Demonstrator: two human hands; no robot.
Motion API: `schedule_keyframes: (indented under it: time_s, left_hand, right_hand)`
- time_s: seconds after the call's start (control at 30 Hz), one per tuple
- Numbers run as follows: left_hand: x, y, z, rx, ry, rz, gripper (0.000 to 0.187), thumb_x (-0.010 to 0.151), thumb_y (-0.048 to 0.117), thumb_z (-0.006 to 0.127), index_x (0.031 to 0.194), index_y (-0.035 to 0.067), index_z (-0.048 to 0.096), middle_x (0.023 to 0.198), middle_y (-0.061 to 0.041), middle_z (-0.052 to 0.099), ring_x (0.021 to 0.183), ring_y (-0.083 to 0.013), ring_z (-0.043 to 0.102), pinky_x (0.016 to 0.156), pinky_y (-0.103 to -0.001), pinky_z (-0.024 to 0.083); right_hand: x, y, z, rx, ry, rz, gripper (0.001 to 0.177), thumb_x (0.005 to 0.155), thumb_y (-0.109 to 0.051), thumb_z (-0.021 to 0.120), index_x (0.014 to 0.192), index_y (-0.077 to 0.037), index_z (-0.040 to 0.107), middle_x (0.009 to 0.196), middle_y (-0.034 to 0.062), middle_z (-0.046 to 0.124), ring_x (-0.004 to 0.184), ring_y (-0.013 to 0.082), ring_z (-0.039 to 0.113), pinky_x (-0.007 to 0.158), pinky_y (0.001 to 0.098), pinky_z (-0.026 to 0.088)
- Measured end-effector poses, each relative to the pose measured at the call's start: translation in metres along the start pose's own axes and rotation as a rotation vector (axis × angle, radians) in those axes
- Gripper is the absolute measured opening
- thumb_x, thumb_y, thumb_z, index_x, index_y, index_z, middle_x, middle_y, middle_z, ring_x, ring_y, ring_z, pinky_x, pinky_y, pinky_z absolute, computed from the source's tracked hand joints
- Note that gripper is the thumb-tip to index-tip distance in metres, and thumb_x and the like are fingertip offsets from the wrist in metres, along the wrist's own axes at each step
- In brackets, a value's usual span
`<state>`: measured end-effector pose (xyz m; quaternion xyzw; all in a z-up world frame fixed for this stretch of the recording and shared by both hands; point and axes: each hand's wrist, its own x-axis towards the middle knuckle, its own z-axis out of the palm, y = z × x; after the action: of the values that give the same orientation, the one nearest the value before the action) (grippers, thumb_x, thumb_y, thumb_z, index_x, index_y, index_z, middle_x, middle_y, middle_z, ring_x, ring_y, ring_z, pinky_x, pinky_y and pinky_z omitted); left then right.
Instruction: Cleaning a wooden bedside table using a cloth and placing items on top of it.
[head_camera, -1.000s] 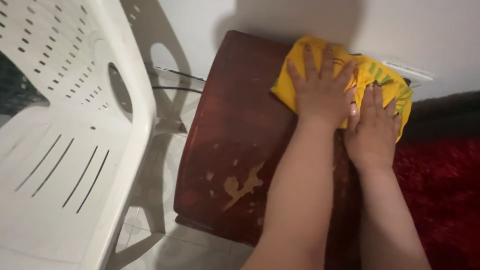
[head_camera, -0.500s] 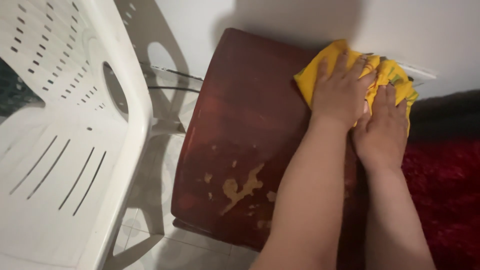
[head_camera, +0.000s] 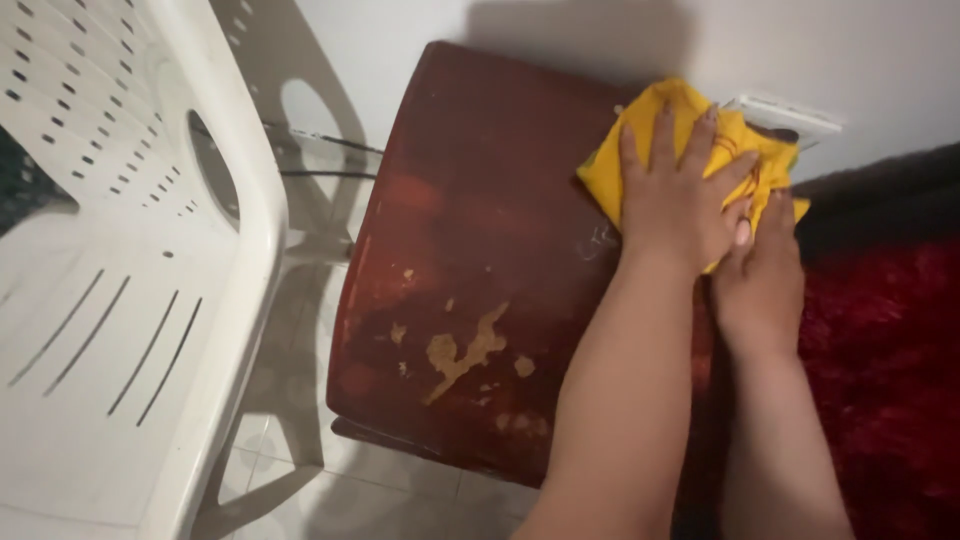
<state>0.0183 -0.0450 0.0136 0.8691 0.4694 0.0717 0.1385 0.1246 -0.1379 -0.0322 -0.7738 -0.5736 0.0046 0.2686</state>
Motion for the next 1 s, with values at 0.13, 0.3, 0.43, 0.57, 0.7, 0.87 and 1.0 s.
schedule_keyframes:
  time_s: [0.13,0.3,0.43,0.57,0.7,0.87,1.0]
  left_hand:
    - [-0.016,0.014,0.006,-0.004,0.042,0.002,0.051,0.098,0.064,0.044,0.148,0.054,0.043,0.171,-0.001,0.018,0.159,-0.0363,0.007,0.125,-0.067,-0.001]
    - [-0.042,0.025,0.001,-0.013,-0.051,0.091,0.049,0.093,0.062,0.046,0.141,0.053,0.048,0.17,-0.003,0.013,0.156,-0.0407,0.001,0.12,-0.068,-0.002]
    - [-0.067,0.036,0.009,-0.037,-0.052,0.112,0.045,0.094,0.062,0.049,0.137,0.052,0.055,0.173,-0.002,0.014,0.158,-0.0389,0.002,0.123,-0.068,-0.003]
    - [-0.093,0.045,0.015,-0.042,-0.055,0.145,0.048,0.092,0.059,0.052,0.138,0.046,0.056,0.17,-0.002,0.016,0.157,-0.0394,0.001,0.12,-0.07,-0.004]
    - [-0.126,0.052,0.008,-0.074,-0.095,0.157,0.046,0.091,0.056,0.056,0.136,0.043,0.06,0.171,-0.002,0.017,0.159,-0.0386,0.001,0.122,-0.068,-0.004]
    - [-0.164,0.059,0.016,-0.061,-0.097,0.179,0.048,0.089,0.054,0.059,0.135,0.039,0.061,0.171,-0.003,0.018,0.158,-0.0391,0.002,0.121,-0.068,-0.004]
    - [-0.194,0.058,0.022,-0.1,-0.063,0.206,0.056,0.083,0.054,0.064,0.136,0.036,0.062,0.171,-0.004,0.022,0.157,-0.0385,0.005,0.12,-0.068,-0.002]
  right_hand:
    - [-0.023,-0.007,-0.011,0.053,0.015,0.084,0.051,0.113,-0.021,0.04,0.157,0.006,0.036,0.152,0.0328,0.046,0.138,0.0502,0.045,0.114,0.0519,0.037]
    - [-0.054,-0.009,-0.019,0.26,0.006,0.227,0.048,0.111,-0.026,0.035,0.152,-0.004,0.047,0.135,0.0267,0.062,0.124,0.043,0.059,0.102,0.0486,0.045]
    - [-0.093,0.02,-0.01,0.321,0.007,0.327,0.048,0.112,-0.033,0.034,0.146,-0.005,0.053,0.129,0.0238,0.066,0.12,0.0385,0.064,0.1,0.0454,0.047]
    - [-0.135,0.045,0.003,0.388,0.049,0.406,0.05,0.114,-0.039,0.035,0.142,-0.003,0.056,0.127,0.0214,0.067,0.118,0.0332,0.064,0.099,0.0423,0.047]
    - [-0.183,0.079,0.024,0.478,0.06,0.58,0.051,0.113,-0.041,0.037,0.138,-0.002,0.059,0.12,0.0176,0.069,0.11,0.0272,0.064,0.095,0.0381,0.048]
    - [-0.221,0.049,0.01,0.648,0.025,0.693,0.055,0.112,-0.045,0.034,0.138,-0.001,0.057,0.119,0.0153,0.068,0.106,0.0264,0.064,0.091,0.0369,0.05]
    - [-0.251,0.045,0.011,0.604,-0.068,0.88,0.062,0.11,-0.05,0.027,0.136,-0.002,0.057,0.119,0.0159,0.068,0.105,0.0296,0.065,0.088,0.0411,0.049]
